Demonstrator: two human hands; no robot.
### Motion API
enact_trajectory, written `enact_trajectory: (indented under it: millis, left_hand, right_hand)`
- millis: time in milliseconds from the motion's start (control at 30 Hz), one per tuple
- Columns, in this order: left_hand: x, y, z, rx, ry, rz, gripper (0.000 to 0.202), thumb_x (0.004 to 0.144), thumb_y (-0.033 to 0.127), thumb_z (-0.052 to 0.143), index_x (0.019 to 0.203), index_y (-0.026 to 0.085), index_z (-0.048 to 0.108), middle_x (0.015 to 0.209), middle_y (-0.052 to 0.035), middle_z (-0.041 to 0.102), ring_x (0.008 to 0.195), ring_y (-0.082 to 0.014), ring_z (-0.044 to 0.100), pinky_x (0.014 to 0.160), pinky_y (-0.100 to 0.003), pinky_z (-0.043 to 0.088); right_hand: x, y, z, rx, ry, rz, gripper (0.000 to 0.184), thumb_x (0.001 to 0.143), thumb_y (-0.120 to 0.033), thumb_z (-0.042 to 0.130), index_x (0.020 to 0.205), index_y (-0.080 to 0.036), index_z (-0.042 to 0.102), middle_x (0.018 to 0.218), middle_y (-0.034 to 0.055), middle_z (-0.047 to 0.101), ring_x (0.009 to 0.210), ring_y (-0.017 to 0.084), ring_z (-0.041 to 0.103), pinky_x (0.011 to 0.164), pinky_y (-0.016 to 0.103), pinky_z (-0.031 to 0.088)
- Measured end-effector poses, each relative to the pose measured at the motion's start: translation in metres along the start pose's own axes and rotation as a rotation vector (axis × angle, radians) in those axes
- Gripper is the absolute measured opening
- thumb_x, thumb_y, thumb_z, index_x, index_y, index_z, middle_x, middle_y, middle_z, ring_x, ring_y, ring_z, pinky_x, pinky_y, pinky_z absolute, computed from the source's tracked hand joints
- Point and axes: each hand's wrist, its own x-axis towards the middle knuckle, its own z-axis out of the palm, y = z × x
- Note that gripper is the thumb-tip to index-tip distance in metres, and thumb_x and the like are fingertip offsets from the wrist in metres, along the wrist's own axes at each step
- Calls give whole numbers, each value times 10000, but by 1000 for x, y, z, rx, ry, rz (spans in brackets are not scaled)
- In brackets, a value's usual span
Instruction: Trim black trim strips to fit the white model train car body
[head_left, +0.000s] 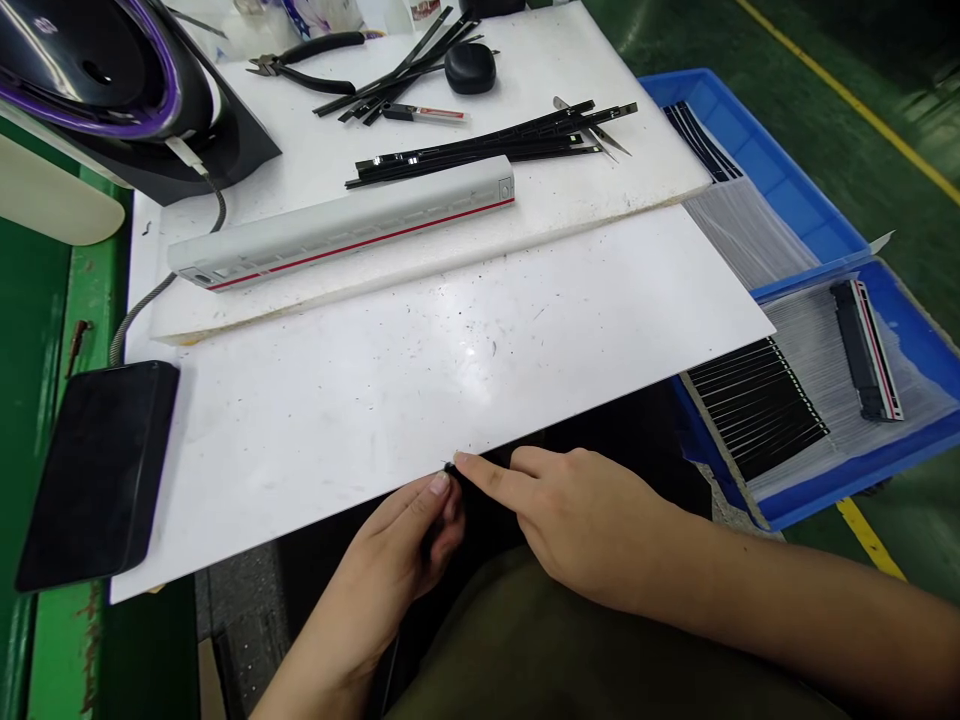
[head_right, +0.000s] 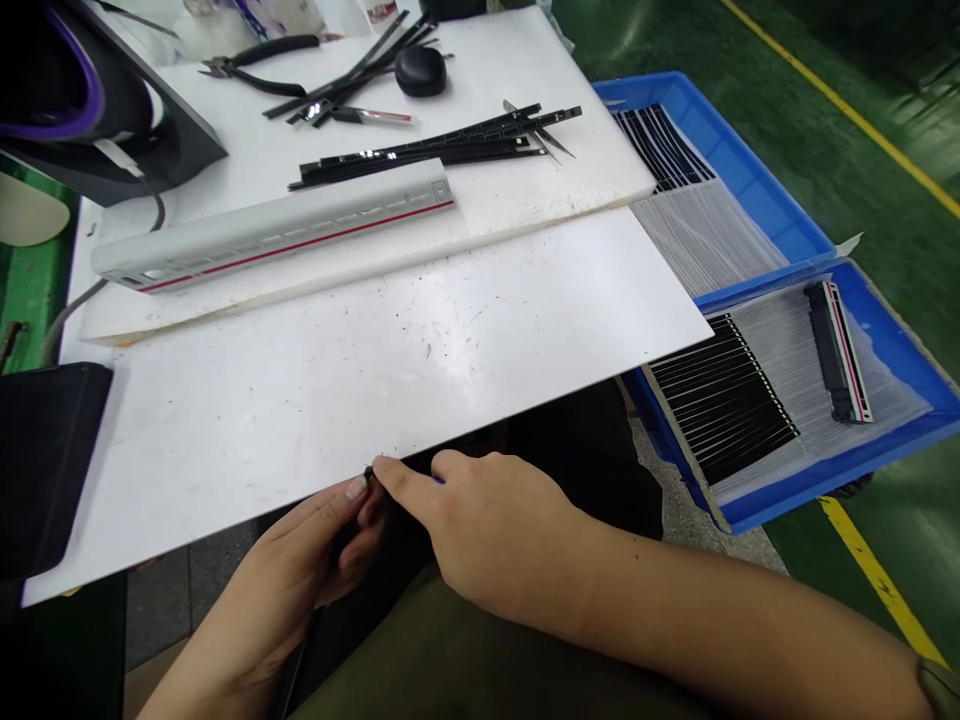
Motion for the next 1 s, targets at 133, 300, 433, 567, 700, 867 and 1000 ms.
enact_trajectory:
  millis: [133,300,433,567,700,867,1000]
  left_hand:
    - [-2,0,2,-13,20,15,422,862,562,629,704,186,520,513,72,315,460,-63,241,432,-182,174]
    - [-3,0,3,3,32,32,435,861,563,629,687,183,508,519,71,314,461,-61,244,431,-180,179]
    - [-2,-1,4,14,40,43,440,876,550,616,670,181,492,529,65,317,470,-64,247,430,-178,187]
    - [-1,-2,3,9,38,50,440,876,552,617,674,182,491,535,69,303,470,-62,237,428,-171,184]
    - [-2,-1,5,21,44,56,434,875,550,617,677,184,493,534,68,310,470,-64,240,426,-170,195]
    - [-5,3,10,18,79,44,419,871,529,624,678,182,489,542,69,301,479,-65,228,430,-167,183]
    - [-4,2,9,17,70,36,427,859,538,635,675,183,487,542,68,303,477,-67,230,428,-171,180]
  right_hand:
    - [0,-1,2,-45,15,-8,712,910,-76,521,1563,-267,310,928,3,594,578,153,481,490,295,258]
    - [-2,-2,4,-76,37,-17,710,903,-81,534,1556,-250,310,901,3,572,544,148,450,468,293,248]
    - [-2,-4,4,-94,41,-12,704,892,-78,525,1549,-240,330,881,4,565,530,150,453,452,293,229]
    - [-2,-4,4,-111,41,-5,716,877,-70,513,1548,-242,335,880,6,573,510,146,451,439,288,204]
    - [-1,-2,4,-76,36,9,690,906,-84,508,1549,-262,331,907,8,593,549,153,490,461,289,236]
    - [-1,-1,2,18,17,19,678,936,-77,480,1565,-268,316,954,9,616,610,155,527,529,296,304]
    - [-1,-2,1,25,14,21,688,933,-84,481,1570,-277,312,963,7,618,619,161,530,531,301,296]
